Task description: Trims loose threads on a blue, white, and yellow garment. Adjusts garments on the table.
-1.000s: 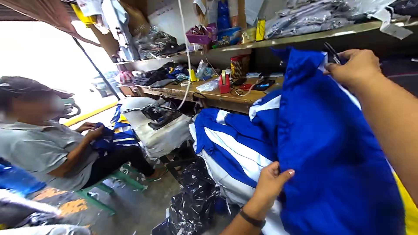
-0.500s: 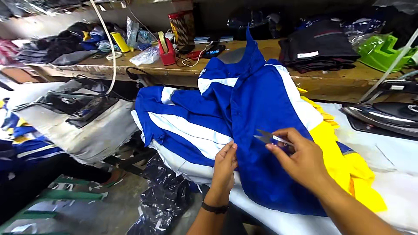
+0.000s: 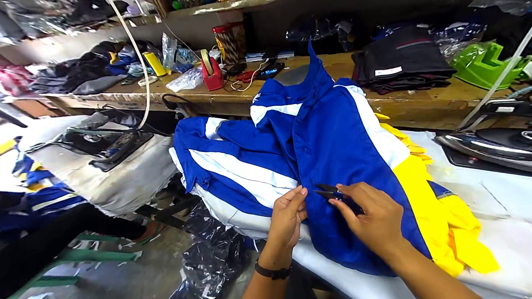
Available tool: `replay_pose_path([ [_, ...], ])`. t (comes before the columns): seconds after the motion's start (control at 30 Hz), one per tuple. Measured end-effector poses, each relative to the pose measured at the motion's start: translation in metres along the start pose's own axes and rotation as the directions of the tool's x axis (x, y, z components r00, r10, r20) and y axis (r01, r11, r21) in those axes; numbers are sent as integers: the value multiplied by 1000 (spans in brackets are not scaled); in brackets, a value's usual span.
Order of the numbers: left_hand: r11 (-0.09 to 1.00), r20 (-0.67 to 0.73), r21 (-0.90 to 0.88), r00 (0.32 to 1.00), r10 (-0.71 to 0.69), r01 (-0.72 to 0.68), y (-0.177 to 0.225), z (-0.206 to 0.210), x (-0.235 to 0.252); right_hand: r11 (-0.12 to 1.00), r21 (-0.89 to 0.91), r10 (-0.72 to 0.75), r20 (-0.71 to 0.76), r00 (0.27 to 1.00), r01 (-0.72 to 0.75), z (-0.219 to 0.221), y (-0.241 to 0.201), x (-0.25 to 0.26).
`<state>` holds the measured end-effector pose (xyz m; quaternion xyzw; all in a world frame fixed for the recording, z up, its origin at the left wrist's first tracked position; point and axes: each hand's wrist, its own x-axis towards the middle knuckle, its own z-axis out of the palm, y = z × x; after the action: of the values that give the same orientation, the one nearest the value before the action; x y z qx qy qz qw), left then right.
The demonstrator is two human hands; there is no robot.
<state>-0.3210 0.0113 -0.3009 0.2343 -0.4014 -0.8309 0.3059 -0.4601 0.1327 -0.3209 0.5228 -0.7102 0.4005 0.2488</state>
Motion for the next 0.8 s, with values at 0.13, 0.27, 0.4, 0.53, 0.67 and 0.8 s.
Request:
replay_pose_path([
  [0.13, 1000, 26, -12, 1000, -5, 6, -1, 0, -2, 997, 82, 10, 15, 1000, -11, 0, 1, 0],
  [0.27, 1000, 46, -24, 999, -3, 4, -3, -2, -3, 986, 161, 39, 23, 999, -42, 1, 5, 1],
  [0.4, 1000, 49, -20, 999, -3, 4, -3, -4, -4, 970, 227, 72, 58, 996, -84, 1, 6, 2],
  [0.53, 988, 9, 111, 995, 104, -104, -3, -4, -6, 949, 264, 141, 131, 981, -172, -7, 7, 10],
  [0.67, 819, 44, 441, 921, 387, -366, -7, -10, -5, 970, 189, 113, 189, 975, -150, -9, 10, 20],
  [0.8, 397, 142, 757, 723, 676, -520, -8, -20, 2, 975, 164, 109, 219, 970, -147, -1, 10, 23],
])
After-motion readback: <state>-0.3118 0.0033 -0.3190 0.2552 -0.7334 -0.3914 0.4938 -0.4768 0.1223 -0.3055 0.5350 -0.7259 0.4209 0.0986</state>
